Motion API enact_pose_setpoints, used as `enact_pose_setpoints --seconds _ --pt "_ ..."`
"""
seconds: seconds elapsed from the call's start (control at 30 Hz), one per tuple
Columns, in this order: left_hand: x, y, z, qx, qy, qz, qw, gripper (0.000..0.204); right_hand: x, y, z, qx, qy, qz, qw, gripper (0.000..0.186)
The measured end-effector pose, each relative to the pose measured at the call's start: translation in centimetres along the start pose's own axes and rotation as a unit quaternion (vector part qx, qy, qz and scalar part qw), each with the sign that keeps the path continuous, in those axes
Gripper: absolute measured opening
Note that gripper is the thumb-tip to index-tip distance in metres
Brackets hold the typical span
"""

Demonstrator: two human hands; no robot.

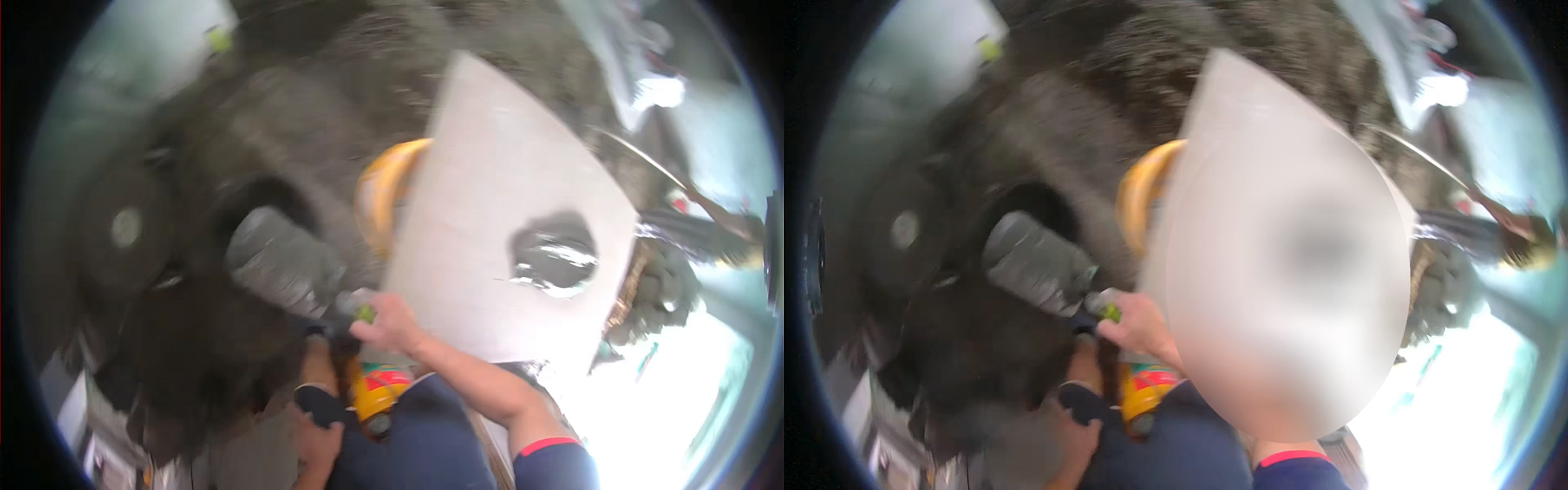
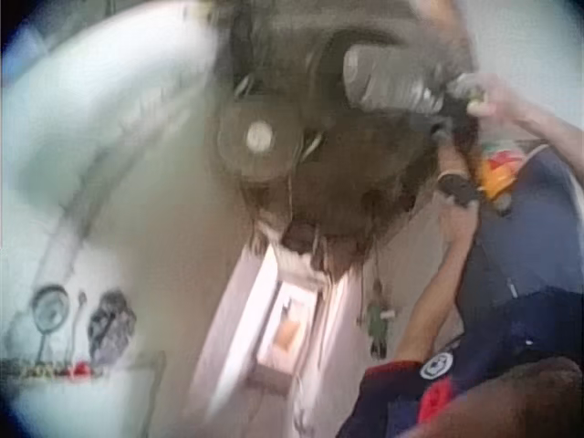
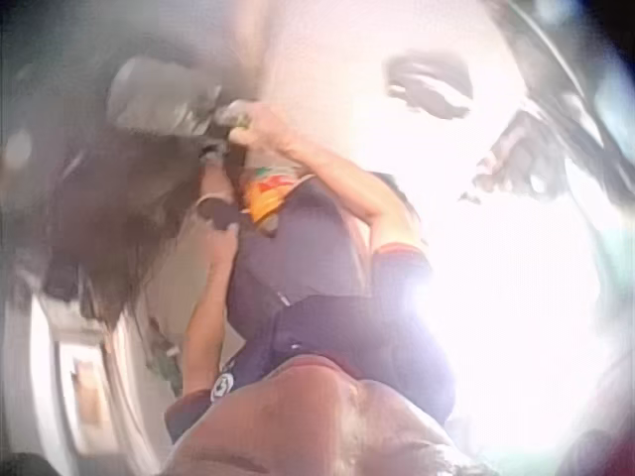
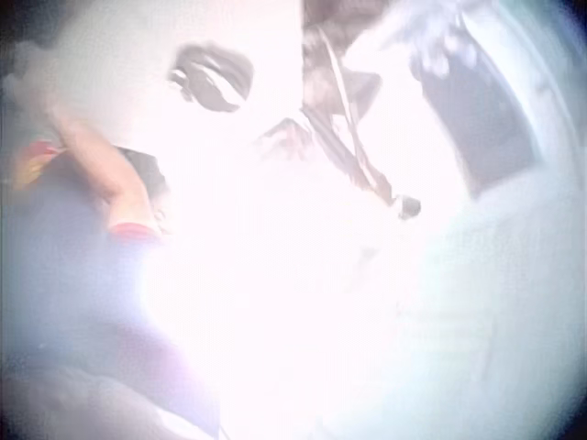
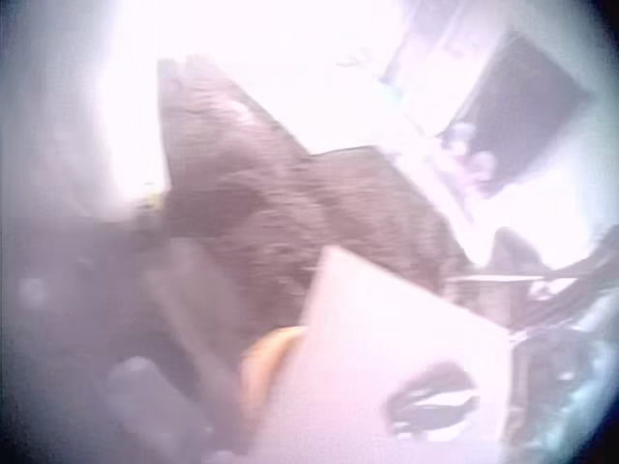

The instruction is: The person scoops mortar from a bucket and spreads it across the back of a tile using a trowel, then lifts and carries the tile across the room with another person.

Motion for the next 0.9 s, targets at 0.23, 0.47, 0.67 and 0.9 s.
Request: enact_pose_setpoints --seconds 0.23,0.47,0.67,0.9 --pt "-1.2 -6.4 -1.6 0.095 0.032 -0.005 0.995 0.109 -15.3 -14.5 21.1 -0.158 -0.187 -0.106 0.964 0.043" --pt "-3.4 -10.9 -0.7 0.235 0.028 0.013 0.971 0.108 -30.3 -24.4 37.4 -0.391 -0.422 -0.147 0.805 0.031" --pt "-1.5 -7.9 -3.5 0.196 0.004 -0.006 0.981 0.112 -36.8 -26.2 38.2 -0.123 -0.574 -0.218 0.78 0.023" --pt "0.1 -3.4 -2.6 0.223 0.017 0.015 0.974 0.106 -20.8 -20.2 24.9 0.159 -0.342 -0.289 0.88 0.026"
Point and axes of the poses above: each hand's wrist, its own x-axis towards the middle knuckle, its own z-axis out of the back of the hand, y = z × x, the point moved 8 cm from there along x, towards the middle knuckle, and after that the axes turned 3 degrees about -z, right-handed, at the moved point
